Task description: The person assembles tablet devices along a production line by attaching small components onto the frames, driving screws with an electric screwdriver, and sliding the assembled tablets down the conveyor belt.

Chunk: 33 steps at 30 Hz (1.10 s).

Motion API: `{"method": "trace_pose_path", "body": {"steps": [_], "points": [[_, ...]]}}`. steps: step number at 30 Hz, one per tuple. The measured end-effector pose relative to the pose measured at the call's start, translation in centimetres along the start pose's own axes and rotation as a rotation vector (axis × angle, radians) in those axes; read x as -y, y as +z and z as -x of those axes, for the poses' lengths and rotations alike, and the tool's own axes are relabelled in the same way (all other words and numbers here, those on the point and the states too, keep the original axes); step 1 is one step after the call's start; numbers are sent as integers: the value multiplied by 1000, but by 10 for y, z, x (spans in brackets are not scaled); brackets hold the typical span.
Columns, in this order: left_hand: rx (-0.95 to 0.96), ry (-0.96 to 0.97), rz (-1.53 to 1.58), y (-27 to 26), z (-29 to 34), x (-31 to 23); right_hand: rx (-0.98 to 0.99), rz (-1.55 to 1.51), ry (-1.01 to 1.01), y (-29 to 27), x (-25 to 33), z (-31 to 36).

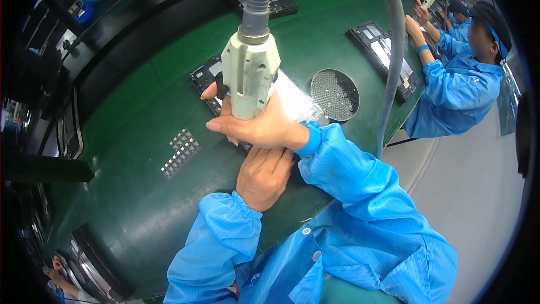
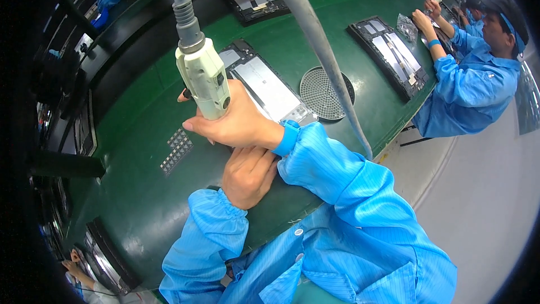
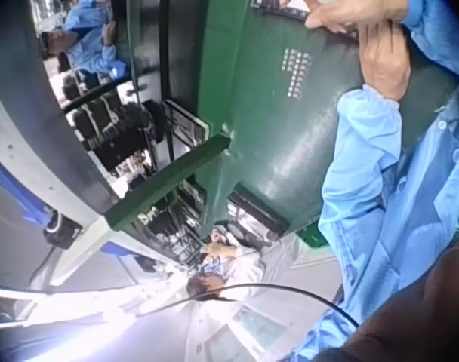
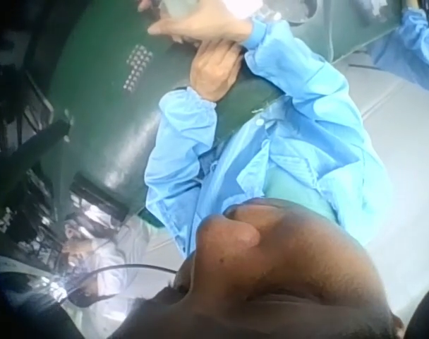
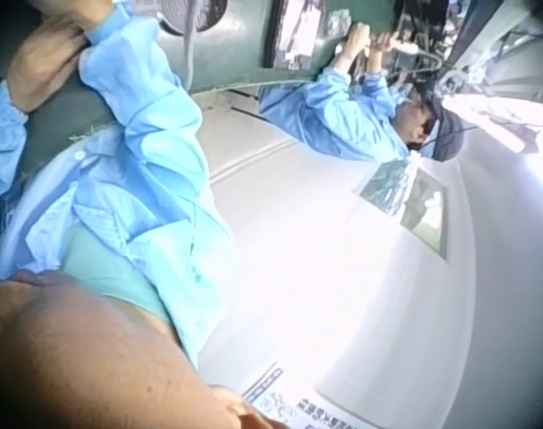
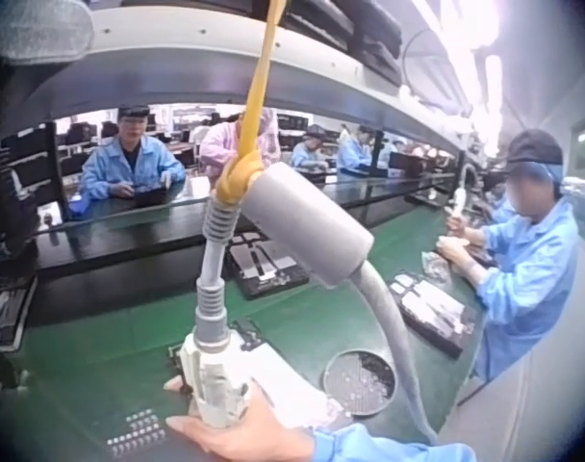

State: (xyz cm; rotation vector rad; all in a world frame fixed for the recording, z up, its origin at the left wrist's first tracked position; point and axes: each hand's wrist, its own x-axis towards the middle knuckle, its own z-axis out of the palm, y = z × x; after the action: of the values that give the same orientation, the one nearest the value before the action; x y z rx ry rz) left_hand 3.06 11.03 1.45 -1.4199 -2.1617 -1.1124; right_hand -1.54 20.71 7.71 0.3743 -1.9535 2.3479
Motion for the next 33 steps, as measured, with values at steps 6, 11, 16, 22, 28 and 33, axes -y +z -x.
{"method": "trace_pose_path", "body": {"steps": [6,11,16,22,28,33], "points": [[-10,-12,18,1,1,1,45,143,-75,-1,-4,3],[14,-24,22,4,5,4,39,99,5,5,0,7],[-5,-21,24,2,4,1,57,92,95,4,4,13],[16,-21,2,3,5,1,-7,30,121,8,8,16],[63,-57,-65,-6,-2,-3,-118,238,-211,-9,7,11],[69,-161,-259,-32,-2,25,-274,2,-184,-48,26,19]]}}
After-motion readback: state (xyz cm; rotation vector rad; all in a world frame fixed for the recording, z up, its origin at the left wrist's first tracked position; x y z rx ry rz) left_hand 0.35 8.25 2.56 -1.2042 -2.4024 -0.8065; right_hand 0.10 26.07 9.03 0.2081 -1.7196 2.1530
